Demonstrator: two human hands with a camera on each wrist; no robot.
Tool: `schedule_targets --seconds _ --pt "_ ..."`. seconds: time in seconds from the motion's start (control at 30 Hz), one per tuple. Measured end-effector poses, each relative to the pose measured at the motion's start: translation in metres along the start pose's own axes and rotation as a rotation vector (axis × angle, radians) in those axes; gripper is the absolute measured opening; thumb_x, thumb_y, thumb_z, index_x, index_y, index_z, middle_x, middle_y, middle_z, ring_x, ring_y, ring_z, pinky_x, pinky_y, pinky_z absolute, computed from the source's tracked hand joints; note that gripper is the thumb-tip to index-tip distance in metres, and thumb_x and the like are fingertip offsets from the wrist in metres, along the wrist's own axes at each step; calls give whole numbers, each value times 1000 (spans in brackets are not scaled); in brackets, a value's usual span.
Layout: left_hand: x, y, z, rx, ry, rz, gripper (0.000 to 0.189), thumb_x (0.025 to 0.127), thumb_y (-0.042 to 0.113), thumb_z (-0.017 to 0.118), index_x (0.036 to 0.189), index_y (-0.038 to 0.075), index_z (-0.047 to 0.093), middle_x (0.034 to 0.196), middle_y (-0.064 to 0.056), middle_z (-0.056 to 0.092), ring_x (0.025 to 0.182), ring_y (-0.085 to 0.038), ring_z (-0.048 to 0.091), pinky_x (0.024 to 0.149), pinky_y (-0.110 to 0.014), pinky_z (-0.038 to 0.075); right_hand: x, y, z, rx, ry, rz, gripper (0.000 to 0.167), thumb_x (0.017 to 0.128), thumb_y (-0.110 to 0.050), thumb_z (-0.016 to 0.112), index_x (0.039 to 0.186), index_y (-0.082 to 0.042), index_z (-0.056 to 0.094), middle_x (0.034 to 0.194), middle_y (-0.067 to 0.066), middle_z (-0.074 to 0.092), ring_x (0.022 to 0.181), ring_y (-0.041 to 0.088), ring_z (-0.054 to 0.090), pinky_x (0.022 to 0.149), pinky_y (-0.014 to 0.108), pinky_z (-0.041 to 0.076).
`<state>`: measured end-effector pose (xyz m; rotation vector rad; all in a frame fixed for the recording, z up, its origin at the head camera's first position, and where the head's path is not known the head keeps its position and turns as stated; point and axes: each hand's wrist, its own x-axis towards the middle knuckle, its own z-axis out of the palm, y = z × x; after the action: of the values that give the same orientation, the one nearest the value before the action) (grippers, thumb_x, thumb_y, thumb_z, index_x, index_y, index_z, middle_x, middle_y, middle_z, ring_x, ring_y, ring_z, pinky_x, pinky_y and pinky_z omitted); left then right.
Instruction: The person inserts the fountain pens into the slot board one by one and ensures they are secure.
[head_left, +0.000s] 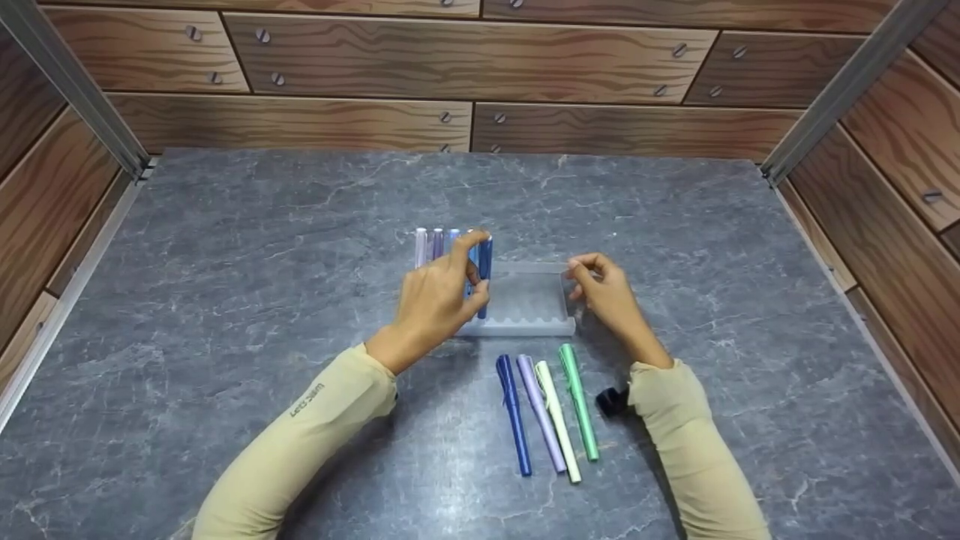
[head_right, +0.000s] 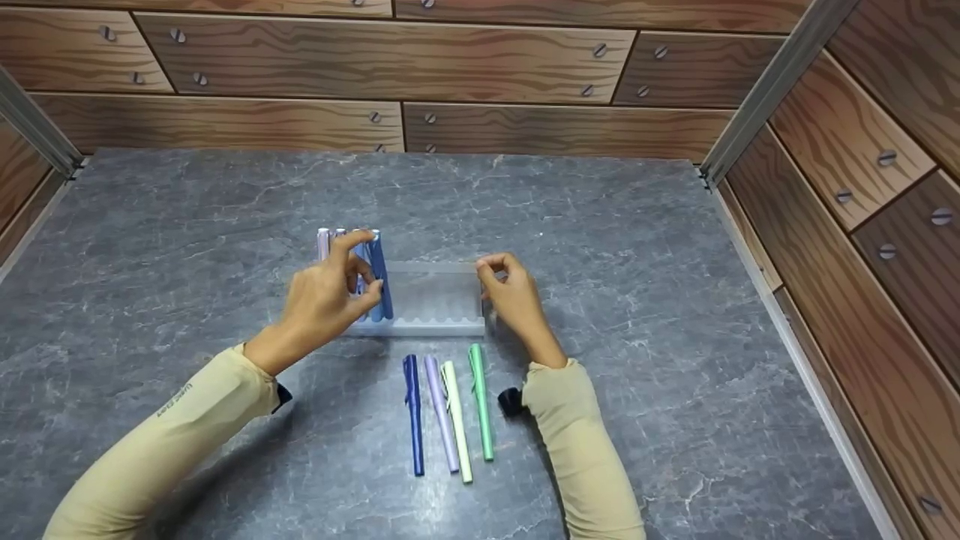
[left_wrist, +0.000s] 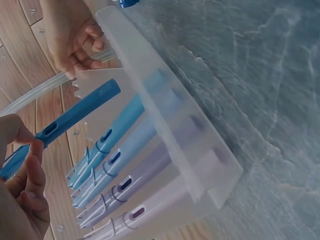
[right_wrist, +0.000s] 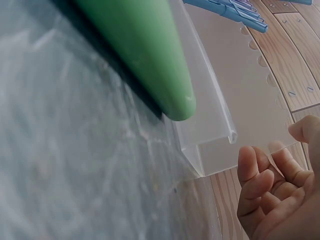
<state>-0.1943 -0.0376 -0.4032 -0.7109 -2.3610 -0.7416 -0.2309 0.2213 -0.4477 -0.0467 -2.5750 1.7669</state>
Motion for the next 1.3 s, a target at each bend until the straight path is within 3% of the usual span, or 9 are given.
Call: schedule_targets --seconds 0.57,0.93,1.3 --pt "-2 -4 10 46 -6 17 56 78 14 69 127 15 41 72 5 67 45 -12 50 39 -26 38 0 1 0 4 1 -2 25 98 -19 53 110 3 57 89 1 64 58 6 59 47 17 40" --pt "0 -4 13 61 -96 -35 55 80 16 68 128 15 42 70 4 69 45 -15 53 39 -30 41 0 0 0 28 10 -18 23 98 -17 53 109 3 57 85 -5 61 58 5 58 46 16 39" --pt "2 -3 14 6 -190 -106 57 81 14 66 131 15 39 72 4 71 45 -14 55 39 -25 35 1 1 0 1 5 2 25 98 -19 53 110 2 58 95 12 65 59 5 59 47 16 40"
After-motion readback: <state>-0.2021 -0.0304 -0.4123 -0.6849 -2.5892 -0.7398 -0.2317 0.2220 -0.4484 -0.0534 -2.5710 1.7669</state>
